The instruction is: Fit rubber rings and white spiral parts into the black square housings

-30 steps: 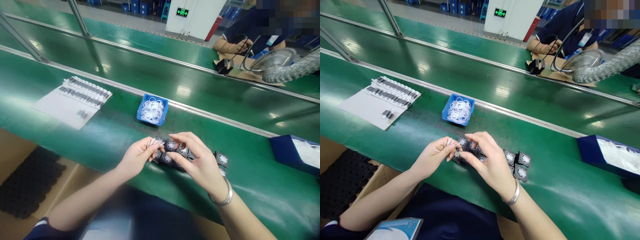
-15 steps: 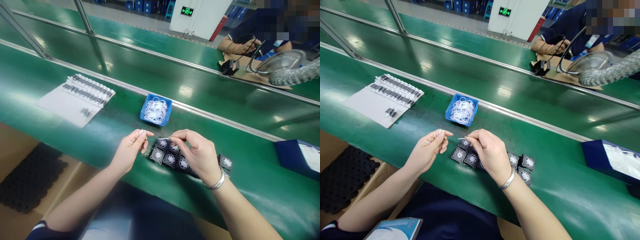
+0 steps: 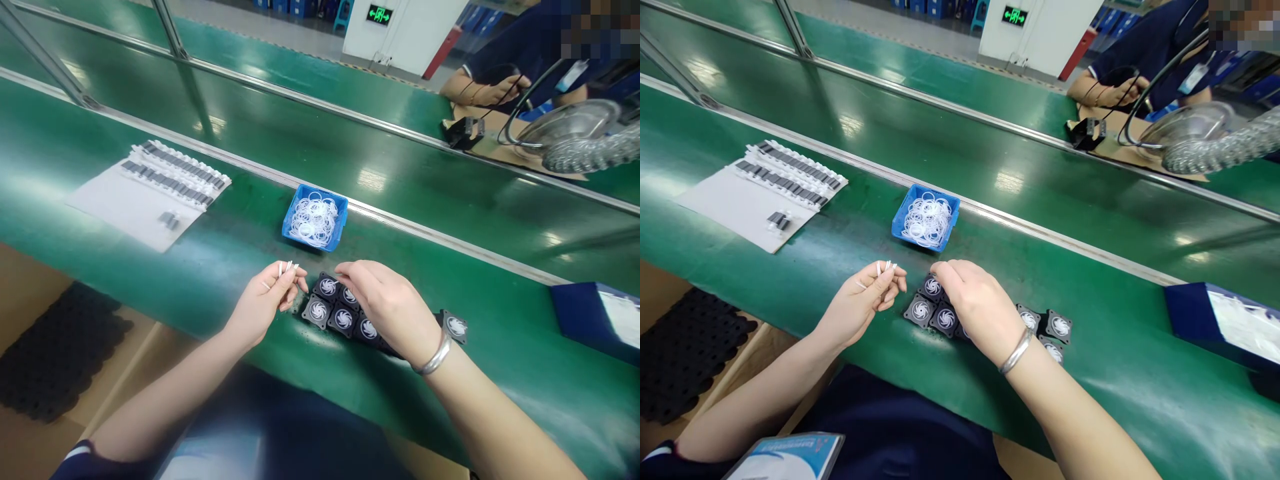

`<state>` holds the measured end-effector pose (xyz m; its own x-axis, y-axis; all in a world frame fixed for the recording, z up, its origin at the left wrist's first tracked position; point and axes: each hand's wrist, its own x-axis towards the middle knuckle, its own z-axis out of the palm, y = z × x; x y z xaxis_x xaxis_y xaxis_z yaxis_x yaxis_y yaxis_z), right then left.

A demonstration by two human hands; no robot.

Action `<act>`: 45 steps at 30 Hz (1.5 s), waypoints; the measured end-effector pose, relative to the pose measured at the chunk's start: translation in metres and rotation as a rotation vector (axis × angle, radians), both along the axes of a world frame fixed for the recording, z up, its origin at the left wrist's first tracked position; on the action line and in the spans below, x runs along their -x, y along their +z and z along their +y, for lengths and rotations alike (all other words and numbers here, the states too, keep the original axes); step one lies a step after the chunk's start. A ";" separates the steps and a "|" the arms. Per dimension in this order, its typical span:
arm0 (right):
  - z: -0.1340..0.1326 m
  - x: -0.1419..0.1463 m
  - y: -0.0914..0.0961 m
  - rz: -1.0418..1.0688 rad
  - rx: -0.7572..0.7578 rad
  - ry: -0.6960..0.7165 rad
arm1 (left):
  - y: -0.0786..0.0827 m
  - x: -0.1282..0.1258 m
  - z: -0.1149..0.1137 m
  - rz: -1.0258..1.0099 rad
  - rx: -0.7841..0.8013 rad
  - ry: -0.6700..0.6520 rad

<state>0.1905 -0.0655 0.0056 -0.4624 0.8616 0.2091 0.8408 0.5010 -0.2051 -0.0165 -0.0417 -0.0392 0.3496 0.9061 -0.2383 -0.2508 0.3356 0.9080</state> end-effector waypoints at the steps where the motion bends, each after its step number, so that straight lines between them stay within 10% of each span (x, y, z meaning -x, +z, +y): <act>1: 0.000 0.000 0.001 -0.003 -0.001 0.008 | -0.001 0.000 0.000 0.001 0.003 0.004; 18: 0.010 0.013 -0.002 -0.186 -0.061 0.090 | -0.005 0.001 -0.003 0.098 -0.083 -0.104; 23: 0.011 0.007 0.016 -0.034 -0.280 -0.158 | -0.003 0.002 -0.007 0.157 -0.149 -0.154; 29: 0.001 0.015 0.019 0.460 0.208 -0.037 | 0.002 0.001 -0.013 0.217 -0.313 -0.262; 34: -0.002 0.028 0.005 0.588 0.242 -0.063 | 0.003 0.001 -0.018 0.249 -0.390 -0.291; 45: -0.021 0.007 0.009 0.388 0.144 -0.098 | -0.008 0.015 0.008 -0.063 0.107 0.188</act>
<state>0.1831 -0.0866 0.0144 -0.2878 0.9306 0.2260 0.7298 0.3659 -0.5775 -0.0319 -0.0337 -0.0470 0.1942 0.9274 -0.3197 -0.3735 0.3713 0.8501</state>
